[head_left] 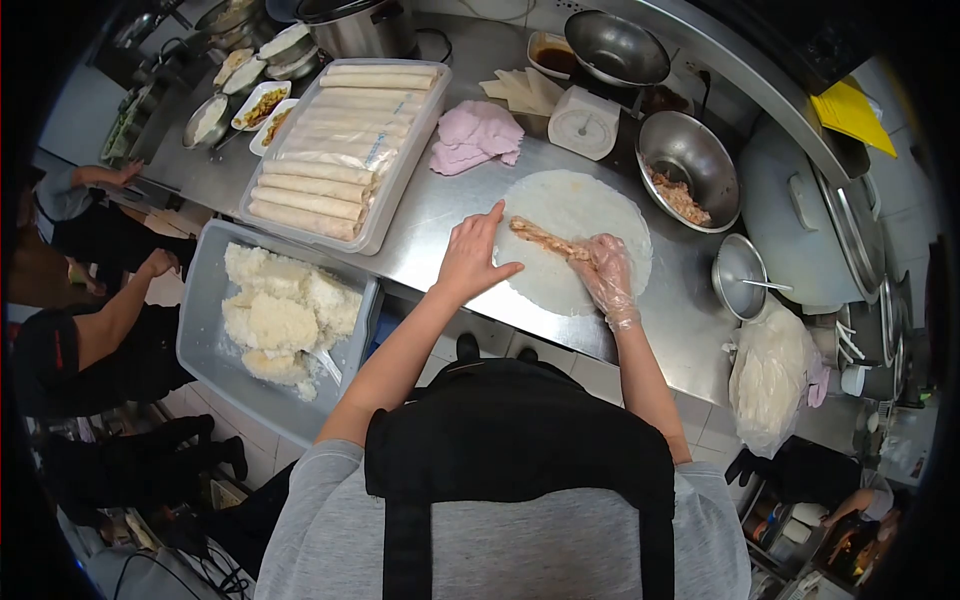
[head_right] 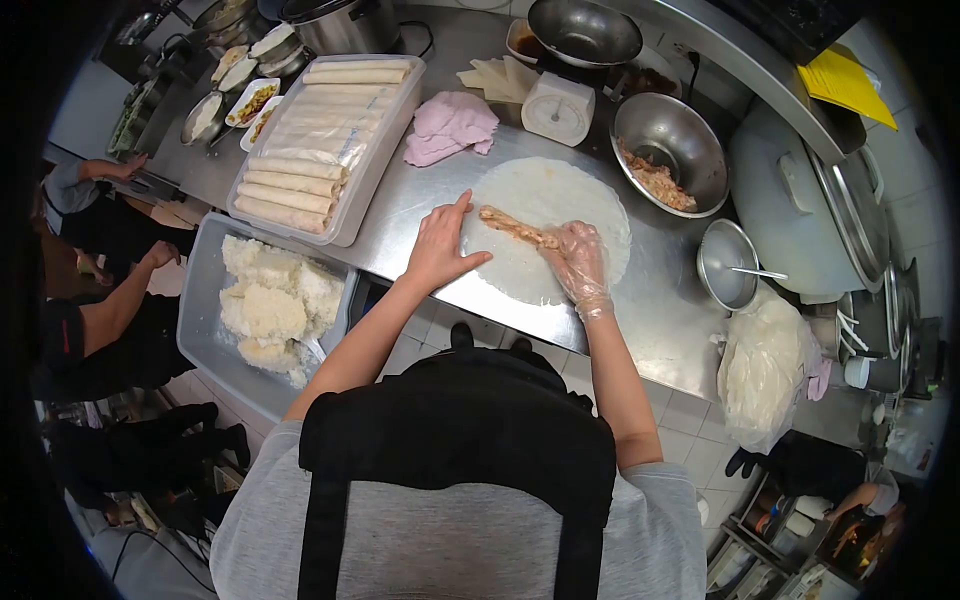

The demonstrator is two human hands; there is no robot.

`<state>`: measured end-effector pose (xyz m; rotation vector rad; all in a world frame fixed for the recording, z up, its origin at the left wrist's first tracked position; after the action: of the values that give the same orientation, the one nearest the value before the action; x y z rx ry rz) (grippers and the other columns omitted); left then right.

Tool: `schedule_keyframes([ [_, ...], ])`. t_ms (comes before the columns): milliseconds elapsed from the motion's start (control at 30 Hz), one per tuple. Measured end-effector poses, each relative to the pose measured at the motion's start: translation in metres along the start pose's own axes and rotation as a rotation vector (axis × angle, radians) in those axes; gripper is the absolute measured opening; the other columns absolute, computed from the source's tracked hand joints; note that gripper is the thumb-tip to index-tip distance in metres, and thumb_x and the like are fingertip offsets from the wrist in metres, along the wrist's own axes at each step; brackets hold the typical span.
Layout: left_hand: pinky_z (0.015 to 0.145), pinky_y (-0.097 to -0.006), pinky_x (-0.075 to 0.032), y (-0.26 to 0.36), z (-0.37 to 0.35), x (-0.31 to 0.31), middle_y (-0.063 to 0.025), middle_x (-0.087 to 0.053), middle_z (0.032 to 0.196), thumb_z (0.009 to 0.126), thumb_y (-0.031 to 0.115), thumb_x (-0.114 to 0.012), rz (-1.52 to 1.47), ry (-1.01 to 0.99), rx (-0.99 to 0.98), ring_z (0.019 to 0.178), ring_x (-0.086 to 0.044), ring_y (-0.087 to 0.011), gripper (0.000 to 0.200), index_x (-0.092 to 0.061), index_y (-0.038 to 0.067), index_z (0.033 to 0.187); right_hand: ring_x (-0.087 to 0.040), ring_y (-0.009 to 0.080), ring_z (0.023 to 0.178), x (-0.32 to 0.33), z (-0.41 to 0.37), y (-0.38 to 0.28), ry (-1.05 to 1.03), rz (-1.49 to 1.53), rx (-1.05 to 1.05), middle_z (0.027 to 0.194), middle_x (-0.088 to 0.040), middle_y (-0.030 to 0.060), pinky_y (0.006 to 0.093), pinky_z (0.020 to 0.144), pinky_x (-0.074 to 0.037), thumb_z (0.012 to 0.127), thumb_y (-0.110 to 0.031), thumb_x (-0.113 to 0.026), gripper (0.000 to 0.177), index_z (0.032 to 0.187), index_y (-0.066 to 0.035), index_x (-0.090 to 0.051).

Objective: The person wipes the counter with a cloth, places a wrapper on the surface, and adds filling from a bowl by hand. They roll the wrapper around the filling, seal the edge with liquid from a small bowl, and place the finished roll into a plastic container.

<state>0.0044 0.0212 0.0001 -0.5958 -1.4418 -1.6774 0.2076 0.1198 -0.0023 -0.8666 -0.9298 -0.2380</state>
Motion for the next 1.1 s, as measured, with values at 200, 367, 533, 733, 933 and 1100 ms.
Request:
schedule_keyframes([
  [200,0.101,-0.0412,-0.034,0.000,-0.002,-0.001,-0.0130,-0.052,0.125,0.062,0.033,-0.081,-0.001,-0.011,0.012,0.117,-0.045,-0.0297,0.104,-0.025,0.002,0.144,-0.054,0.0292,0.094,-0.005,0.009,-0.015,-0.042,-0.007,0.013,0.091,-0.059,0.0117,0.0397,0.085,-0.044,0.070,-0.019,-0.074,0.033,0.100,-0.007,-0.069],
  [367,0.101,-0.0411,-0.034,0.000,-0.002,-0.002,-0.0131,-0.052,0.125,0.062,0.034,-0.081,0.004,0.003,-0.001,0.117,-0.045,-0.0296,0.105,-0.024,0.003,0.145,-0.053,0.0287,0.095,0.004,0.002,-0.011,-0.023,0.152,-0.039,0.096,-0.059,0.0111,0.0393,0.085,-0.044,0.075,-0.018,-0.071,0.035,0.108,-0.009,-0.069],
  [533,0.101,-0.0414,-0.034,-0.001,-0.001,-0.002,-0.0131,-0.052,0.125,0.062,0.034,-0.081,-0.007,0.001,0.006,0.118,-0.045,-0.0295,0.105,-0.024,0.003,0.145,-0.053,0.0286,0.097,0.007,-0.012,-0.001,0.047,-0.034,0.028,0.098,-0.058,0.0119,0.0396,0.085,-0.044,0.074,-0.024,-0.073,0.042,0.113,-0.009,-0.067],
  [733,0.100,-0.0409,-0.034,-0.001,-0.001,-0.002,-0.0130,-0.052,0.125,0.062,0.034,-0.080,0.001,-0.009,0.017,0.117,-0.045,-0.0293,0.104,-0.024,0.003,0.145,-0.054,0.0306,0.092,0.019,-0.014,-0.003,0.112,-0.124,-0.012,0.092,-0.059,0.0108,0.0419,0.083,-0.044,0.068,-0.024,-0.074,0.043,0.107,-0.006,-0.068],
  [933,0.100,-0.0409,-0.034,-0.001,-0.001,-0.002,-0.0124,-0.052,0.125,0.062,0.034,-0.080,0.007,0.000,-0.002,0.116,-0.045,-0.0290,0.104,-0.026,0.003,0.145,-0.055,0.0300,0.088,0.006,0.001,-0.007,0.040,-0.051,0.039,0.087,-0.060,0.0103,0.0416,0.080,-0.045,0.065,-0.022,-0.075,0.037,0.098,-0.006,-0.070],
  [1100,0.100,-0.0408,-0.034,-0.002,-0.001,-0.002,-0.0119,-0.053,0.125,0.062,0.035,-0.080,0.008,0.006,-0.005,0.117,-0.045,-0.0290,0.104,-0.025,0.003,0.145,-0.055,0.0279,0.086,0.001,0.006,-0.007,0.020,0.017,0.011,0.084,-0.060,0.0095,0.0412,0.082,-0.043,0.066,-0.024,-0.074,0.034,0.095,-0.007,-0.071],
])
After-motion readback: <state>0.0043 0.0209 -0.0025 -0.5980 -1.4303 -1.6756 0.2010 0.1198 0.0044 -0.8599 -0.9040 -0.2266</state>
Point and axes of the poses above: each hand's wrist, its own z-axis towards the middle knuckle, its own x-axis out of the back of the hand, y = z × x, the point moved 6 cm from there along z, towards the middle knuckle
